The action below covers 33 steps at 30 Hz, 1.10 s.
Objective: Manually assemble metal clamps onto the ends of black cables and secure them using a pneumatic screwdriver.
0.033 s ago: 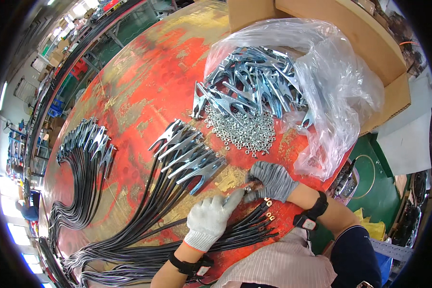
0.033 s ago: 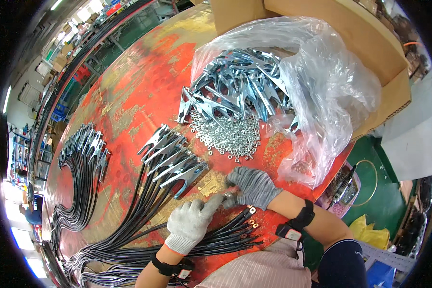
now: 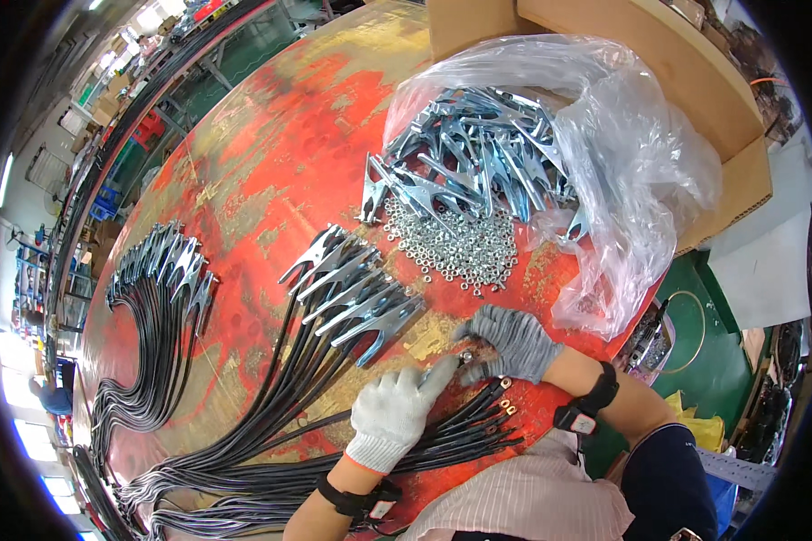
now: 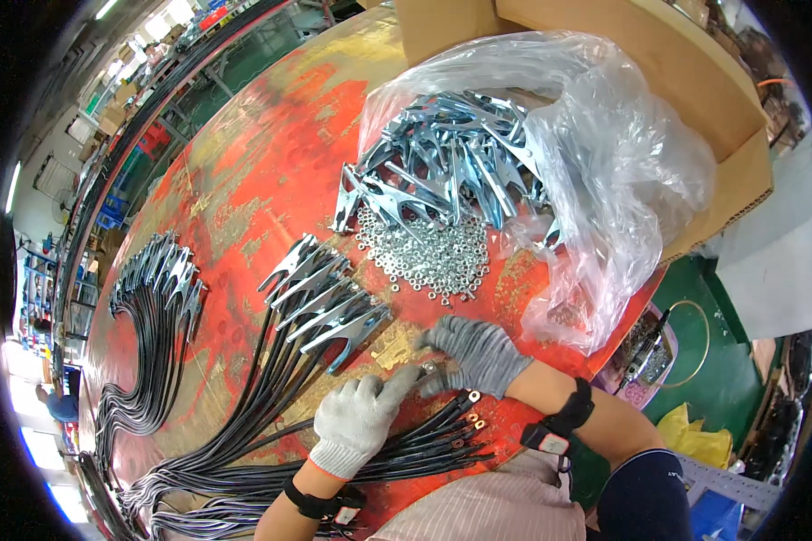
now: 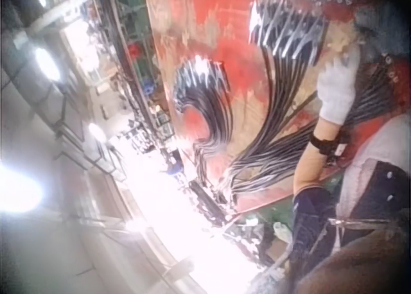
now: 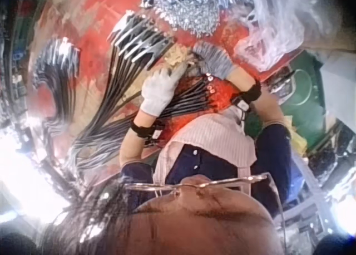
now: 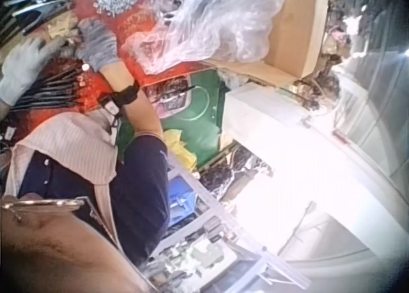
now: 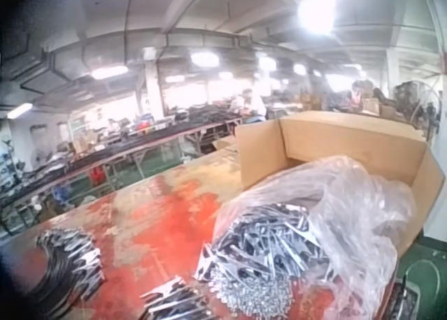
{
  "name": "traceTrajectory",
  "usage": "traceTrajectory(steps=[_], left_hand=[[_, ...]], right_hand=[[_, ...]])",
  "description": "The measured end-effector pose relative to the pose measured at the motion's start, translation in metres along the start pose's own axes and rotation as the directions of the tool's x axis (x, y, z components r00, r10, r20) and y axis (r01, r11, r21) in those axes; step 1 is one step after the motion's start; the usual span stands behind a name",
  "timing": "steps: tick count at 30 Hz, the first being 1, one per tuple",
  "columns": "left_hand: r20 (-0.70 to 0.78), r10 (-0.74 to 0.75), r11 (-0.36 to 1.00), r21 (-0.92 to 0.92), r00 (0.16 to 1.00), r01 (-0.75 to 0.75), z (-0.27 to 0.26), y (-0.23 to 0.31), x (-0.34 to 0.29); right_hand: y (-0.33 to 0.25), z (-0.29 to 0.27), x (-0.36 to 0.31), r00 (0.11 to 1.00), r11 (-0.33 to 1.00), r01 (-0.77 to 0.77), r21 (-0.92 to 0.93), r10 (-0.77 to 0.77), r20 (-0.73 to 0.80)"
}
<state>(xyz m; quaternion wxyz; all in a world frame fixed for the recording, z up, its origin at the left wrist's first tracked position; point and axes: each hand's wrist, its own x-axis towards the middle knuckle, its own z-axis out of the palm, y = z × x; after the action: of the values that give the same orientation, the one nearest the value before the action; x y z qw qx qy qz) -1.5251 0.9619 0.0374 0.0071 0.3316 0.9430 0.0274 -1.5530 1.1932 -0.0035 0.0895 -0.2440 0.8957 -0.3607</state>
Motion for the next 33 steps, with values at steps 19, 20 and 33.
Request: traceTrajectory(steps=[19, 20, 33], left_hand=[[-0.043, 0.0, 0.999, 0.033, 0.999, 0.001, -0.004, -0.001, -0.004], [-0.02, -0.003, 0.999, 0.038, 1.0, 0.004, -0.007, -0.002, -0.002], [-0.445, 0.005, 0.99, 0.125, 0.896, 0.057, 0.012, -0.04, 0.027]], right_hand=[[-0.008, -0.048, -0.027, 0.864, 0.887, -0.295, 0.355, 0.089, 0.496], [-0.01, -0.051, -0.024, 0.917, 0.928, -0.176, 0.329, 0.033, 0.398], [0.029, -0.058, 0.207, 0.941, 0.655, -0.339, -0.675, 0.247, -0.233]])
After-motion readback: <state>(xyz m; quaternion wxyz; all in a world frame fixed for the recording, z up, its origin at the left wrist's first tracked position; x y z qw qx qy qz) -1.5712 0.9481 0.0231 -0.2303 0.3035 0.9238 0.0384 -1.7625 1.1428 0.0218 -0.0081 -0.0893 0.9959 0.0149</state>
